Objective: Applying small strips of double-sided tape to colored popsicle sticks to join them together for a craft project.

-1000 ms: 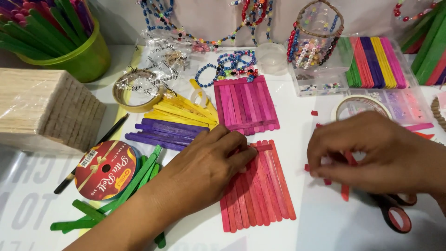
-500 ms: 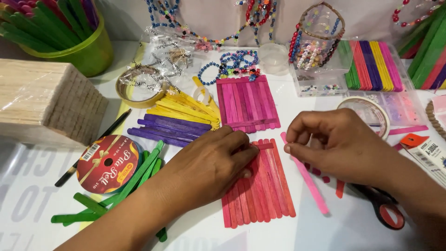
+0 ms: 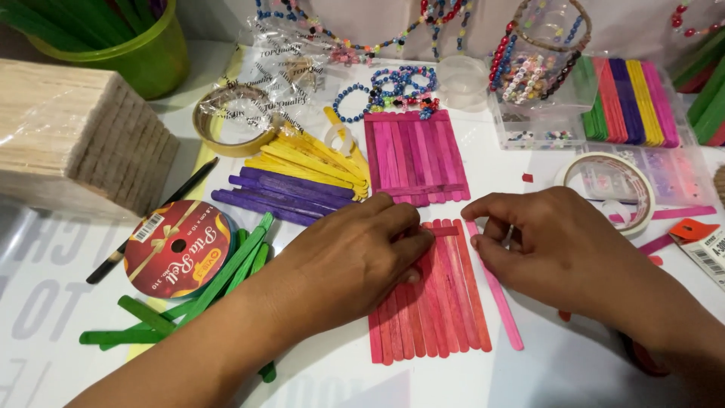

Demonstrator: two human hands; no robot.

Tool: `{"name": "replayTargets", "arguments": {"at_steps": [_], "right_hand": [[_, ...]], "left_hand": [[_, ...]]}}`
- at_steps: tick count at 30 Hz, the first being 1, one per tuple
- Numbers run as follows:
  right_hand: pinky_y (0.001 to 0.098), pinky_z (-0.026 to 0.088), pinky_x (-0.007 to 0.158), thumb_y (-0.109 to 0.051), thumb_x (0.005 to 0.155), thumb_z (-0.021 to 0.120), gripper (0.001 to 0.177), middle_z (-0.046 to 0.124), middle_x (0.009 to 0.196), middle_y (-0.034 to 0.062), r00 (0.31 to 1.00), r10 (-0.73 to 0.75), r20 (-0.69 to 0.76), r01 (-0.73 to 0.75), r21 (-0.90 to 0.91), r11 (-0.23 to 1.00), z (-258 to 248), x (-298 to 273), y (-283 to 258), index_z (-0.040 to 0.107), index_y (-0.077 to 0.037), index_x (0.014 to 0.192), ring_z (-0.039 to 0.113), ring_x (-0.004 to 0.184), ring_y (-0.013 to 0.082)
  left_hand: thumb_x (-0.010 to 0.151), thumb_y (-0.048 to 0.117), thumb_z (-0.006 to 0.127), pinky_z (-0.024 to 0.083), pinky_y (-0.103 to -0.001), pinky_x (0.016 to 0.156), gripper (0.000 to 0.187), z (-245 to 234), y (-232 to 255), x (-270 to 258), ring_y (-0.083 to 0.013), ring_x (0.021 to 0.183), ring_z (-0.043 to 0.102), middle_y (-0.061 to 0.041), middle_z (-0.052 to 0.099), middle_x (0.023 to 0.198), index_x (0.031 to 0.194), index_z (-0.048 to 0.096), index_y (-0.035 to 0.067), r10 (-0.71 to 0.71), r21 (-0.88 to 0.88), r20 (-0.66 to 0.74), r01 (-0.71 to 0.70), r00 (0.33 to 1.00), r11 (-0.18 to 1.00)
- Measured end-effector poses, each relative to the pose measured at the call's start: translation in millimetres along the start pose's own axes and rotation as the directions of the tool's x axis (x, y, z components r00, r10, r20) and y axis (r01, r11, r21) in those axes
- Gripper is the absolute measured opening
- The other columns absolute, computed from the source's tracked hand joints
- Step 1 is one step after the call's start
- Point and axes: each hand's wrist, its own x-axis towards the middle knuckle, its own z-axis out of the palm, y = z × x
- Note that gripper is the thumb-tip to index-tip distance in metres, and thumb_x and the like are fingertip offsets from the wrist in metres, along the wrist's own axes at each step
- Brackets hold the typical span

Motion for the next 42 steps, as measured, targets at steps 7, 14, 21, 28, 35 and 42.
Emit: {"name": "replayTargets", "arguments": {"at_steps": [7,14,21,28,35,42], "right_hand": [[0.0316,0.048,0.061,-0.026,0.083,0.064,0.021,0.072,0.054,-0.0054,0.981,-0.166,-0.103,0.160,-0.068,0.985,9.8,15.4,12.8,0.083,-0.026,0.090,0.062,0.049,0.0137],[0.0290,0.050,0.063,-0.024,0.081,0.070,0.014,0.074,0.057,-0.0045,0.981,-0.118,-0.156,0.124,0.028,0.992,8.9,24.1,15.2,0.083,-0.018,0.083,0.062,0.053,0.0109],[0.0271,0.049,0.049,-0.027,0.079,0.078,0.029,0.081,0.066,-0.0111,0.874,-0.407,-0.264,0.415,-0.030,0.909,2.7,29.6,50.1,0.083,-0.027,0.107,0.064,0.036,0.0081],[0.0304,0.046,0.053,-0.033,0.065,0.093,0.045,0.078,0.096,-0.0112,0.831,-0.551,-0.073,0.553,0.015,0.833,4.3,38.9,64.9,0.089,-0.027,0.109,0.056,0.045,0.0122],[0.0269,0.048,0.042,-0.025,0.071,0.089,0.038,0.075,0.090,-0.0086,0.786,-0.606,-0.122,0.617,0.089,0.782,12.2,38.4,65.3,0.087,-0.022,0.108,0.049,0.035,0.0097],[0.0284,0.044,0.052,-0.025,0.074,0.086,0.039,0.078,0.089,-0.0083,0.783,-0.616,-0.085,0.621,0.159,0.768,12.5,39.2,63.8,0.086,-0.022,0.114,0.053,0.046,0.0084]], "left_hand": [[0.097,0.021,0.067,0.047,-0.048,0.068,0.019,3.8,-0.8,-1.2,-0.0335,0.084,0.054,-0.009,0.057,0.087,0.084,0.061,0.007,-0.024,0.041,0.012,0.023,1.000,0.999],[0.093,0.030,0.074,0.047,-0.047,0.074,0.023,6.3,-3.3,-1.3,-0.0322,0.087,0.055,-0.008,0.059,0.090,0.088,0.066,0.009,-0.040,0.037,0.053,0.038,0.998,0.999],[0.093,0.031,0.074,0.047,-0.046,0.074,0.025,4.9,-3.3,-1.3,-0.0322,0.087,0.055,-0.009,0.059,0.090,0.089,0.066,0.008,-0.043,0.025,0.054,0.042,0.998,0.999],[0.096,0.025,0.071,0.046,-0.046,0.075,0.021,-0.9,-0.9,-0.1,-0.0325,0.086,0.054,-0.009,0.058,0.092,0.087,0.064,0.007,-0.034,-0.001,0.048,0.034,0.998,0.999],[0.096,0.021,0.070,0.048,-0.045,0.077,0.019,-3.3,-0.2,0.5,-0.0325,0.085,0.054,-0.010,0.060,0.094,0.101,0.070,0.003,-0.015,-0.001,0.056,0.015,0.998,1.000],[0.094,0.022,0.072,0.048,-0.044,0.078,0.028,0.5,-0.1,1.2,-0.0320,0.085,0.054,-0.008,0.063,0.097,0.111,0.073,0.000,-0.012,0.031,0.055,0.010,0.998,0.999]]}}
